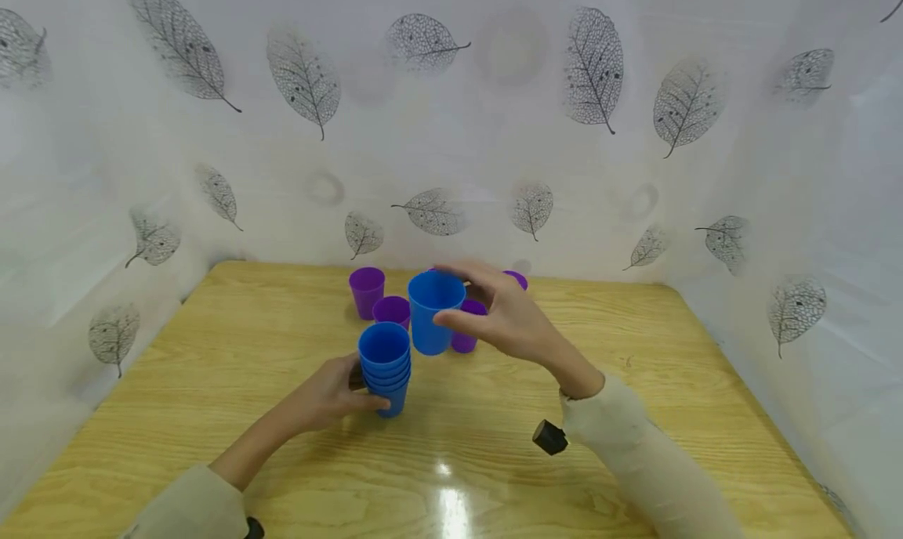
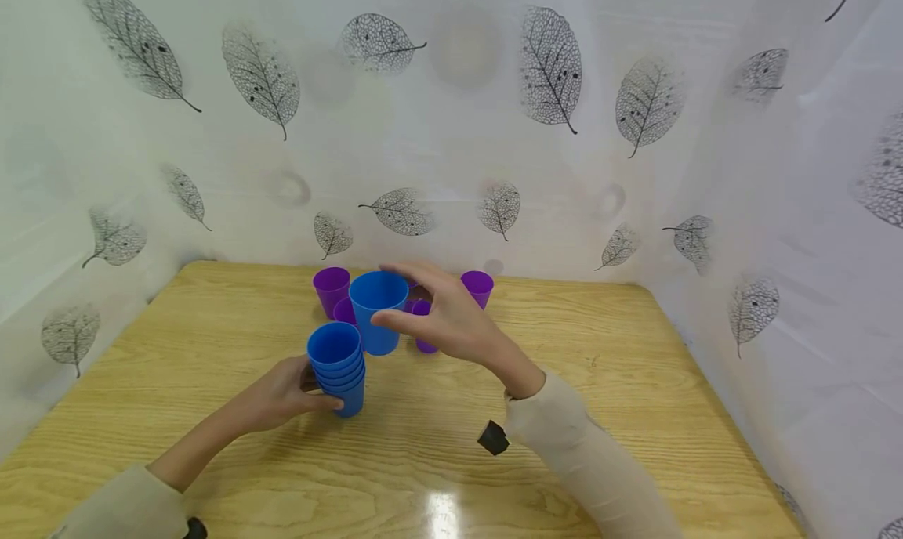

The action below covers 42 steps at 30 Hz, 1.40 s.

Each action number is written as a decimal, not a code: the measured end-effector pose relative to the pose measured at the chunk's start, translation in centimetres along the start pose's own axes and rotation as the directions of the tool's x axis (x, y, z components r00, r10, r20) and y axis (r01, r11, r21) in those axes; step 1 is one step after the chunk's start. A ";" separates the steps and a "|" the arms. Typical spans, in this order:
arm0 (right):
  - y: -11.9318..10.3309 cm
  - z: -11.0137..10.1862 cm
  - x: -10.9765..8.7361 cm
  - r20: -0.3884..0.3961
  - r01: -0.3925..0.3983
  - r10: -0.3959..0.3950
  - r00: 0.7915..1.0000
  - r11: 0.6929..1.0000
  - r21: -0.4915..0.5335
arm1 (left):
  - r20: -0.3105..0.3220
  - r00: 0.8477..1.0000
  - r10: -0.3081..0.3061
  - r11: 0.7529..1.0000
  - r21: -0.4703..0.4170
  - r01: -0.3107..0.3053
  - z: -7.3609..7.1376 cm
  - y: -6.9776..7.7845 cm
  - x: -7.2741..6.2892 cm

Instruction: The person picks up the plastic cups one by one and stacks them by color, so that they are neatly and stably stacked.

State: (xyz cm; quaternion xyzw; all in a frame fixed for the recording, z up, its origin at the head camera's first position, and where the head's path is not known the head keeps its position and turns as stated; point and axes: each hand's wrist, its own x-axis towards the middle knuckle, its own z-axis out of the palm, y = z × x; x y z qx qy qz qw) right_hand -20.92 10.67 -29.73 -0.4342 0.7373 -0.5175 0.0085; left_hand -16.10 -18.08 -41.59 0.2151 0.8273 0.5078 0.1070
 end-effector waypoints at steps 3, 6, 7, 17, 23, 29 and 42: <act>-0.5 0.4 0.7 0.001 0.019 -0.019 1.000 1.000 -0.005 | 0.004 1.000 0.001 1.000 0.010 -0.001 0.0 0.0 0.0; -0.8 0.8 1.4 0.006 0.036 -0.036 0.999 0.999 -0.010 | 0.008 1.000 0.000 1.000 0.008 0.000 -0.1 0.0 0.0; -0.9 1.0 1.6 0.008 0.040 -0.040 0.999 0.999 -0.011 | 0.009 1.000 0.000 1.000 0.007 0.000 -0.1 0.0 0.0; -0.5 2.8 3.2 0.021 0.081 -0.081 0.996 0.997 0.008 | -0.001 0.999 -0.033 0.999 0.028 0.033 0.0 0.2 0.1; -0.3 3.9 3.8 0.042 0.098 -0.098 0.994 0.995 0.006 | -0.006 0.998 -0.055 0.998 0.023 0.055 0.1 0.2 0.1; 0.0 4.3 3.7 0.053 0.088 -0.086 0.995 0.996 -0.026 | -0.005 0.999 -0.051 0.999 0.001 0.051 0.1 0.2 0.1; 0.6 4.0 2.9 0.073 0.061 -0.057 0.996 0.997 -0.055 | 0.001 0.999 -0.035 0.999 0.004 0.035 0.1 0.3 0.1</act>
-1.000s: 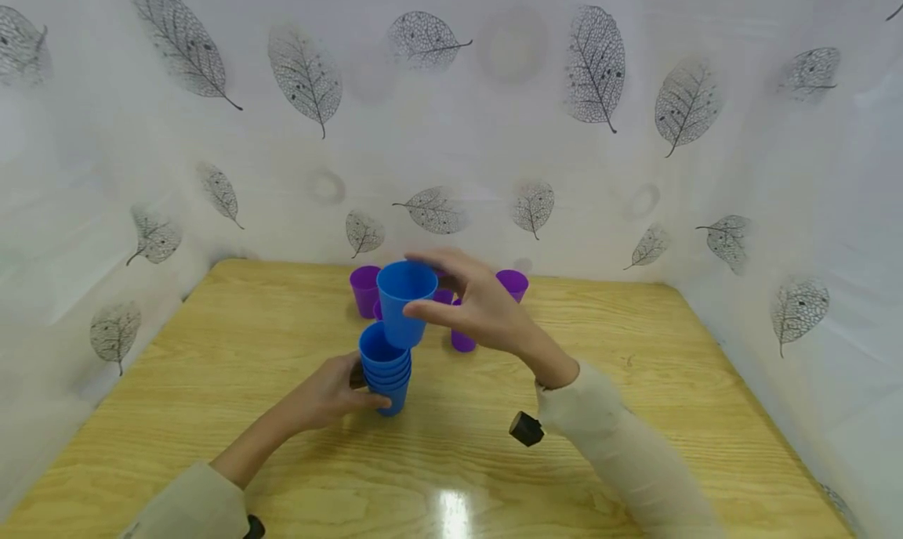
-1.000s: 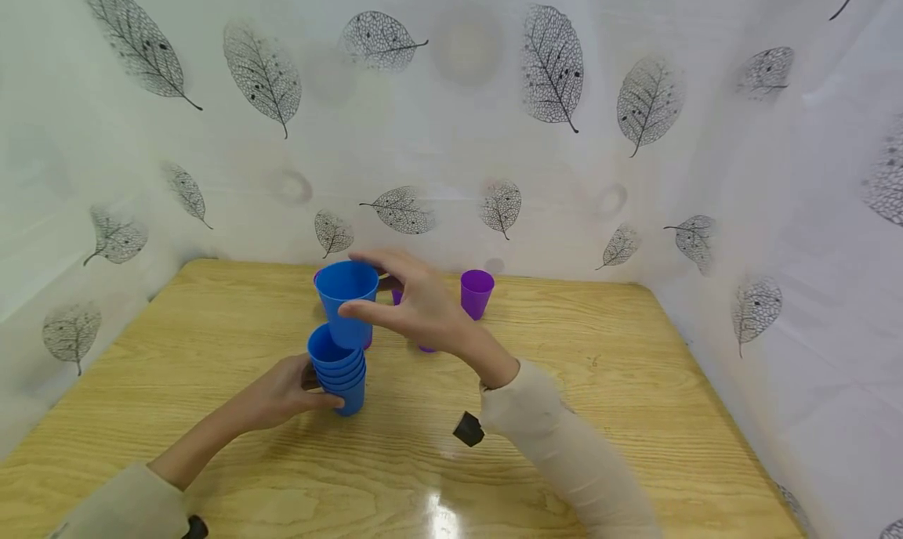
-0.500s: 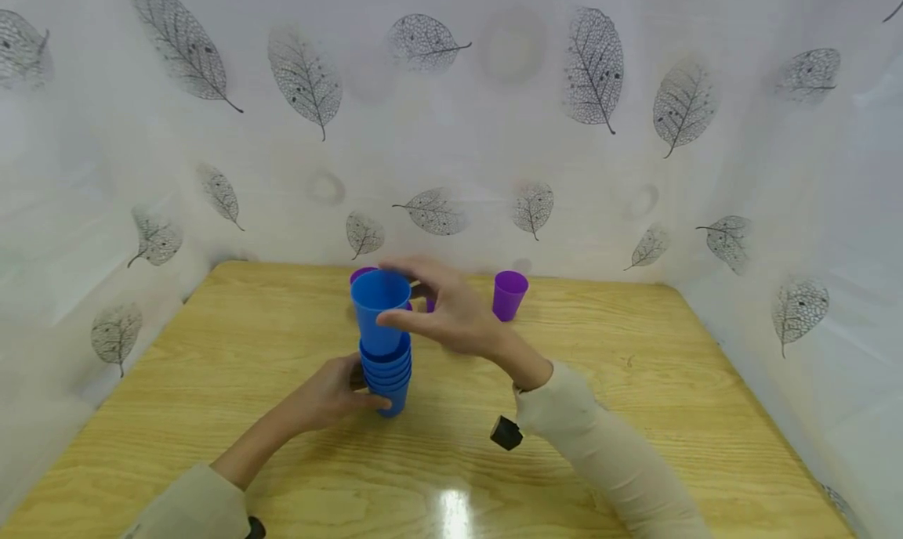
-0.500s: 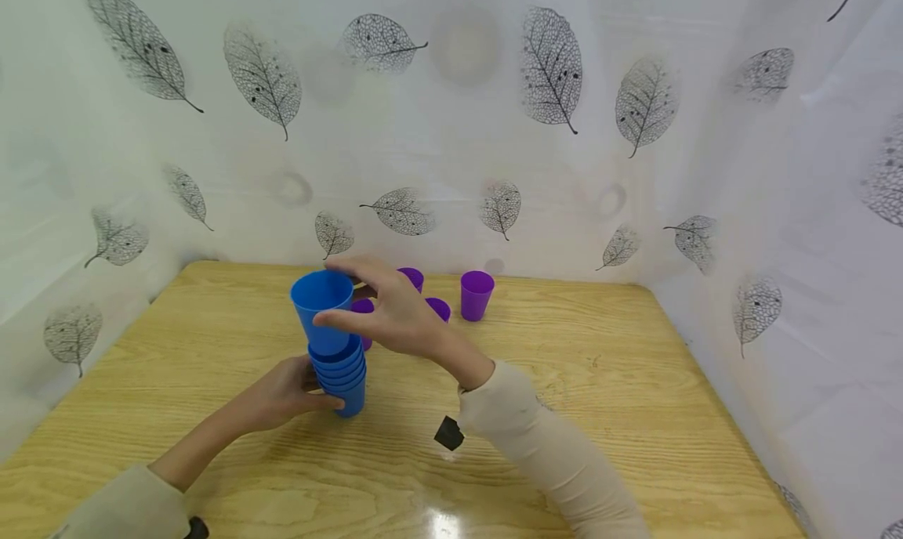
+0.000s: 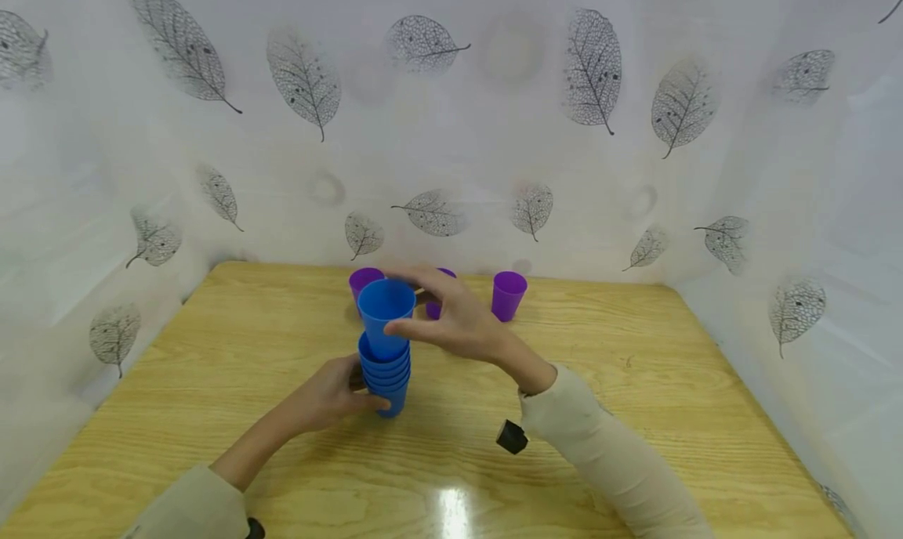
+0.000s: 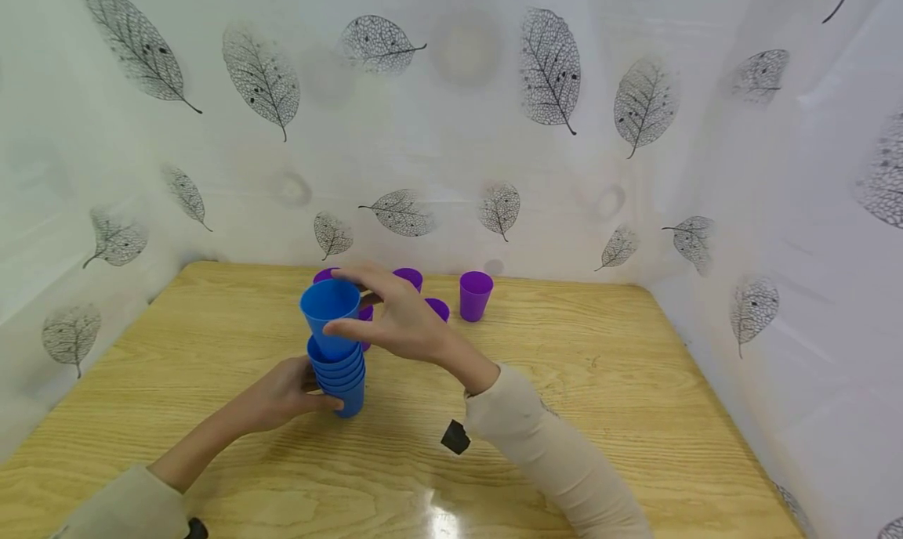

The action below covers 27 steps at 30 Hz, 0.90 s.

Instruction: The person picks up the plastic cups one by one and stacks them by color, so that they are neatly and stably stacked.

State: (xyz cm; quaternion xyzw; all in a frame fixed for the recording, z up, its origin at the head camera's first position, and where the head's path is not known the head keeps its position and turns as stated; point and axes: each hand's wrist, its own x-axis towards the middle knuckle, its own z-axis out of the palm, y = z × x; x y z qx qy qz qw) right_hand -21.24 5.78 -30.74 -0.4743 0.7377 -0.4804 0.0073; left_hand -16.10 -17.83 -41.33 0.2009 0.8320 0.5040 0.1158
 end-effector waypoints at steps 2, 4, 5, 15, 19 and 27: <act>0.0 0.0 -0.1 0.002 -0.007 0.007 1.000 1.000 -0.004 | -0.001 1.000 0.004 1.000 -0.003 -0.004 0.1 -0.1 -0.1; -0.1 0.0 -0.2 0.006 -0.011 0.011 1.000 1.000 -0.005 | -0.001 1.000 0.007 1.000 -0.002 -0.007 0.1 -0.1 -0.1; -0.1 0.0 -0.3 0.007 -0.013 0.013 1.000 1.000 -0.007 | -0.003 1.000 0.004 1.000 -0.001 -0.004 0.2 0.0 -0.1; 0.0 0.0 -0.7 0.005 0.002 -0.002 1.000 1.000 -0.006 | -0.011 1.000 -0.005 1.000 0.020 0.005 0.5 0.1 -0.3; 0.1 -0.1 -0.8 0.001 0.025 -0.025 1.000 1.000 0.019 | -0.013 1.000 0.003 1.000 0.011 -0.003 0.6 0.2 -0.3; 0.3 -0.5 -1.6 -0.028 0.055 -0.054 0.998 0.997 0.047 | -0.022 0.999 0.029 1.000 0.005 -0.028 0.7 0.0 -0.3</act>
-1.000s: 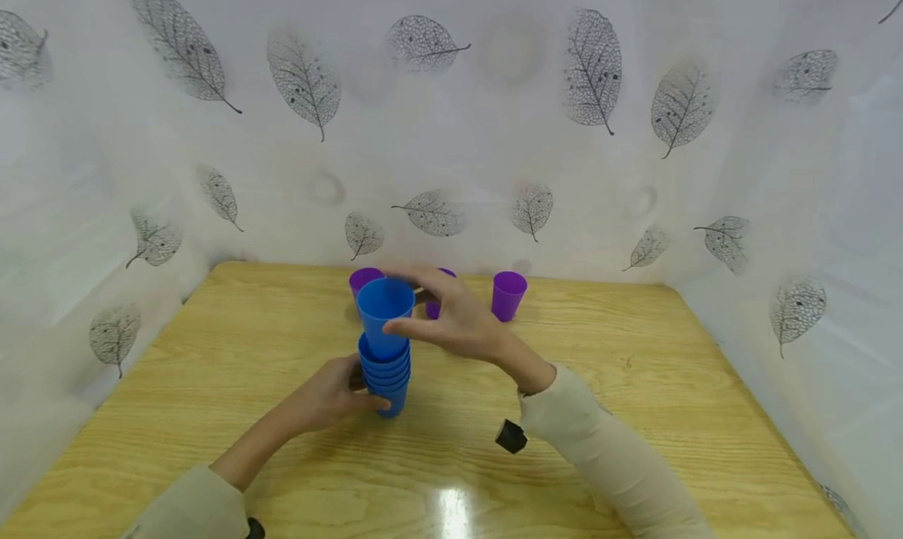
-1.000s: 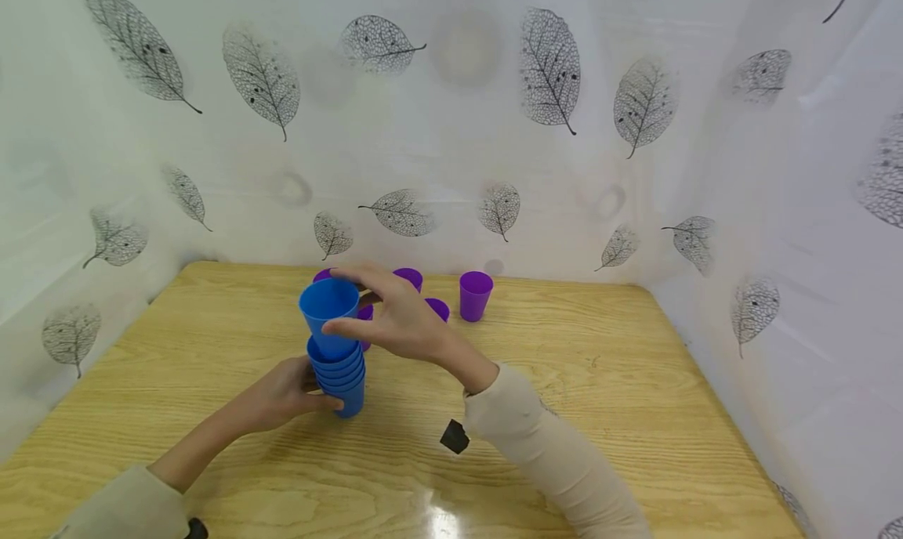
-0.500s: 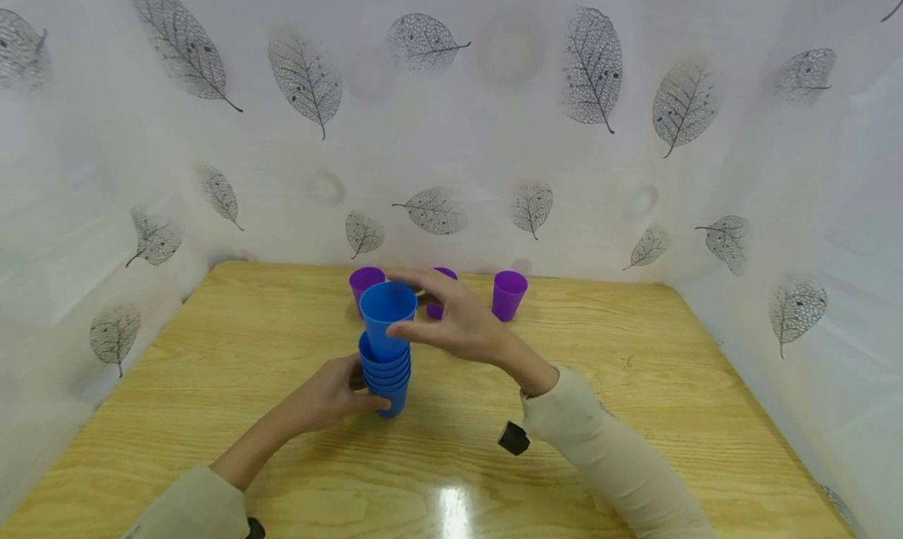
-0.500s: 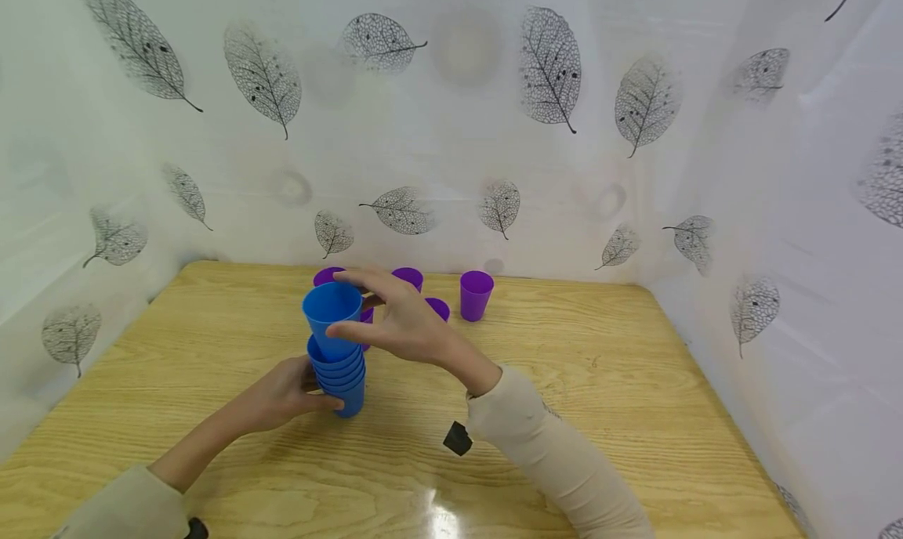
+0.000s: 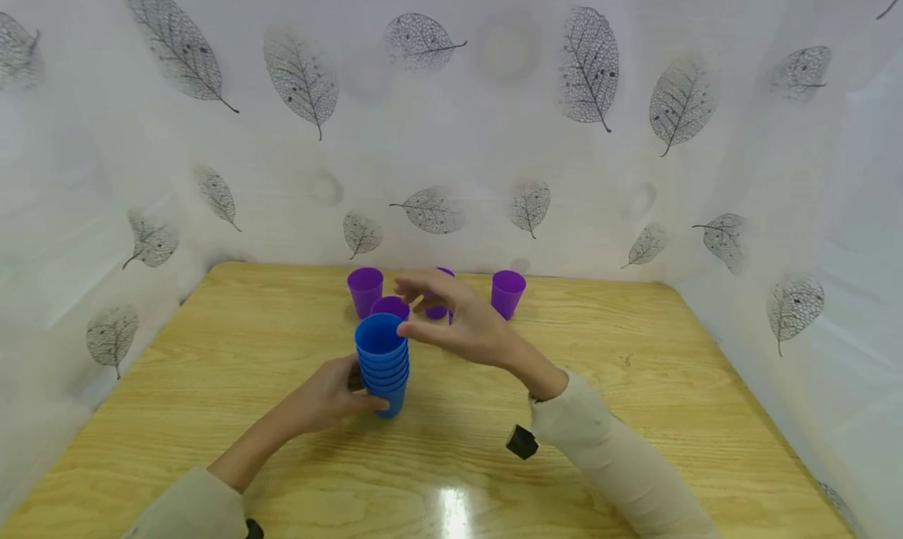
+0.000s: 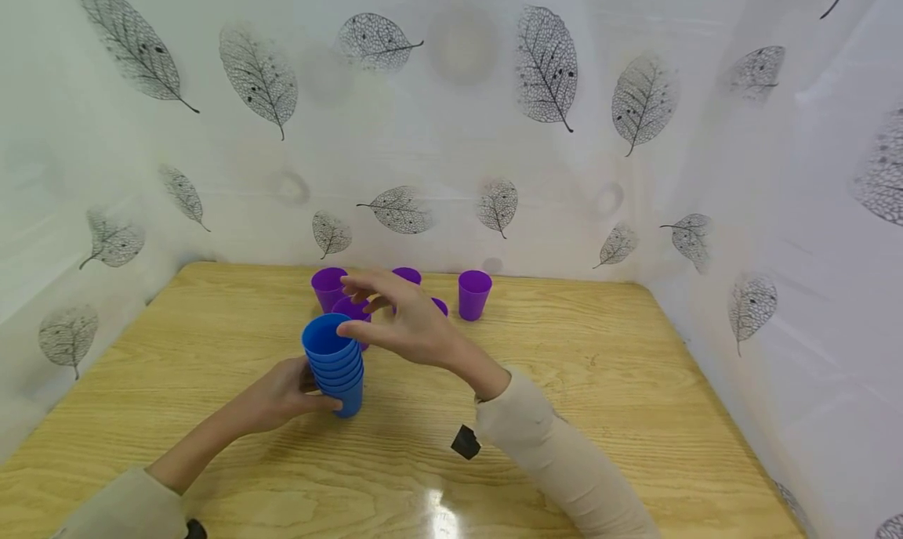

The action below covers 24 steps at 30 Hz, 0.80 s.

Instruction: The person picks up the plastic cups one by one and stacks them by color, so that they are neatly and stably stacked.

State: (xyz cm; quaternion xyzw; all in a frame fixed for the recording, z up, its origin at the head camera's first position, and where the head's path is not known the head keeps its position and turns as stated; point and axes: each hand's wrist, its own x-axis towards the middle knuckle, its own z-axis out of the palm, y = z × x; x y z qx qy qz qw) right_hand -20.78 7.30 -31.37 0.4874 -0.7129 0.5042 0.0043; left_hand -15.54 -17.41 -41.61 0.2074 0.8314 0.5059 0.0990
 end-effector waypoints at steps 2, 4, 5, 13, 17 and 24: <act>0.2 -0.2 -0.4 -0.006 0.000 0.000 1.000 1.000 -0.015 | 0.002 1.000 0.009 1.000 0.001 -0.009 0.0 0.0 0.0; 0.5 -0.4 -1.0 -0.013 -0.003 0.003 1.000 1.000 -0.022 | 0.001 1.000 0.010 1.000 0.006 -0.010 0.0 0.0 -0.1; 0.6 -0.5 -1.2 -0.019 -0.006 0.006 1.000 1.000 -0.026 | 0.001 1.000 0.009 1.000 0.009 -0.009 0.0 0.0 -0.1; 1.7 -2.1 -4.0 -0.064 -0.103 0.100 0.993 0.994 -0.041 | -0.020 1.000 -0.007 1.000 0.031 0.007 0.2 0.3 -0.2; 2.2 -2.9 -5.4 -0.071 -0.152 0.150 0.986 0.988 -0.024 | -0.041 0.999 -0.014 1.000 0.020 0.015 0.5 0.6 -0.4; 3.3 -4.1 -7.8 -0.103 -0.198 0.192 0.976 0.979 -0.051 | -0.100 0.992 -0.077 0.997 -0.017 0.076 1.1 0.8 -0.9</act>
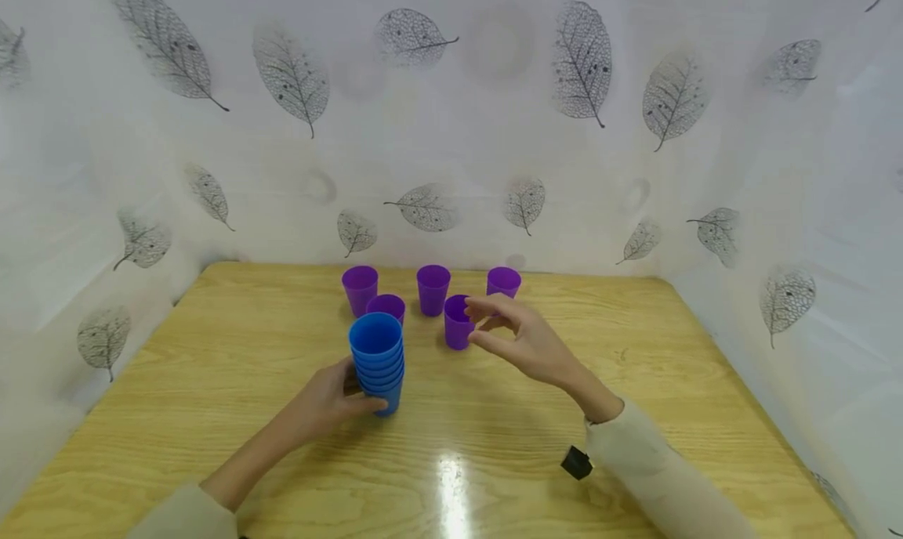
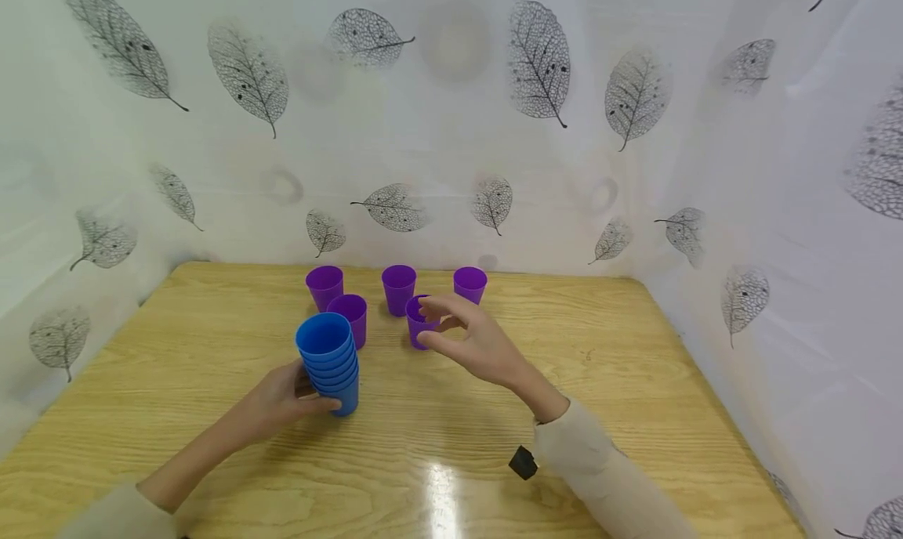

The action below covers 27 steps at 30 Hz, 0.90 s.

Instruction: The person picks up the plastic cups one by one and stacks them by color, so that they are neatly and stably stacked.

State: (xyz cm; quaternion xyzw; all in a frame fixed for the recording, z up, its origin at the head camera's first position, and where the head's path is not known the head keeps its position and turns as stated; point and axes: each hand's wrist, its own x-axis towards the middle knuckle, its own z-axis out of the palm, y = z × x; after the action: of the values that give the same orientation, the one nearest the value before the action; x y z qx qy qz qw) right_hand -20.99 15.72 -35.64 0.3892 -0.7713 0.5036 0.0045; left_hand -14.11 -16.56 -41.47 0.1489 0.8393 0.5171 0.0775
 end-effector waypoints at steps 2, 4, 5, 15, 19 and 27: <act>0.6 -0.4 -0.5 -0.009 -0.015 0.015 1.000 1.000 -0.007 | -0.012 1.000 -0.012 1.000 0.000 0.012 0.1 0.0 -0.2; 1.0 -0.7 -1.0 -0.013 -0.026 0.026 1.000 1.000 -0.012 | -0.019 1.000 -0.019 1.000 -0.002 0.019 0.3 -0.1 -0.2; 1.3 -0.9 -1.3 -0.016 -0.035 0.034 0.999 0.999 -0.012 | -0.023 0.999 -0.022 1.000 -0.002 0.022 0.3 0.0 -0.3; 3.5 -2.7 -3.6 -0.049 -0.109 0.106 0.993 0.992 -0.062 | -0.059 0.998 -0.026 0.999 0.022 0.027 0.0 0.0 -0.7; 4.2 -3.2 -4.3 -0.070 -0.135 0.130 0.989 0.988 -0.071 | -0.083 0.996 -0.039 0.998 0.043 0.043 -0.3 0.1 -1.0; 5.6 -4.3 -5.5 -0.098 -0.169 0.158 0.982 0.980 -0.107 | -0.104 0.991 -0.085 0.995 0.046 0.090 -1.3 -0.5 -1.5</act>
State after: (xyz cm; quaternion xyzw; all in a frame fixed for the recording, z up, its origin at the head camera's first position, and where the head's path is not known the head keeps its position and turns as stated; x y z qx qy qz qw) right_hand -22.22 23.39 -40.05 0.3006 -0.8274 0.4740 0.0199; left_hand -13.16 -18.39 -41.34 0.0875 0.8607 0.4986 0.0535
